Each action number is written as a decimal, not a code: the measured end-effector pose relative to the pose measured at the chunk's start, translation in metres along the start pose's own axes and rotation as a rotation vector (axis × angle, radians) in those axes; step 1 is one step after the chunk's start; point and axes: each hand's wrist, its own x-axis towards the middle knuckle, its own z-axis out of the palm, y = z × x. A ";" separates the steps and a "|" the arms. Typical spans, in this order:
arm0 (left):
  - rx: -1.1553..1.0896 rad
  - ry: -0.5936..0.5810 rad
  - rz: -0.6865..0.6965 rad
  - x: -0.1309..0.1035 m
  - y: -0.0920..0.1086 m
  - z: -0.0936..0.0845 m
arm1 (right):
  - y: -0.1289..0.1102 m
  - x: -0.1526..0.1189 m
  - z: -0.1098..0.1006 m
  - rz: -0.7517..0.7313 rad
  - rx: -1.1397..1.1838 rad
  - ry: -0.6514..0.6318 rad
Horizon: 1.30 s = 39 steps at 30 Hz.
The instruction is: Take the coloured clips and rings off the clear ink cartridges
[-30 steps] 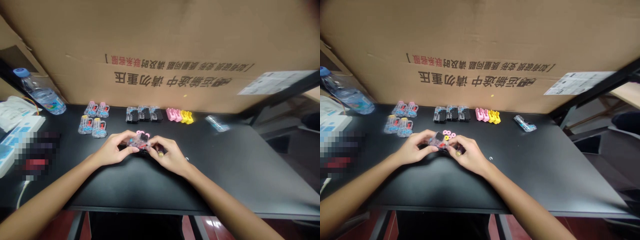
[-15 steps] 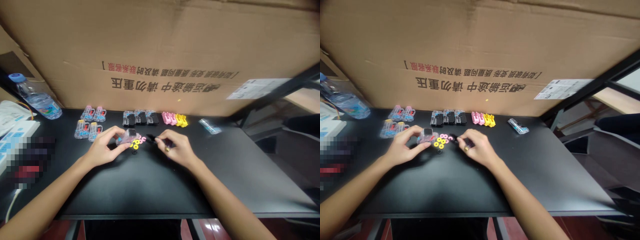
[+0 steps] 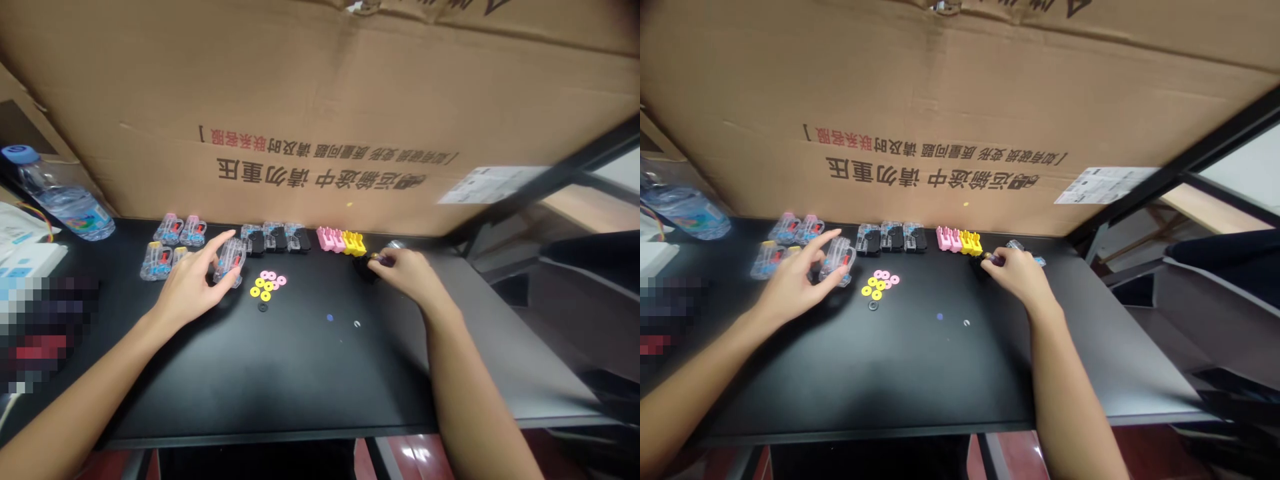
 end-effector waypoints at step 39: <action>0.431 0.088 0.042 0.010 -0.015 0.013 | -0.063 -0.013 -0.011 0.028 0.110 0.425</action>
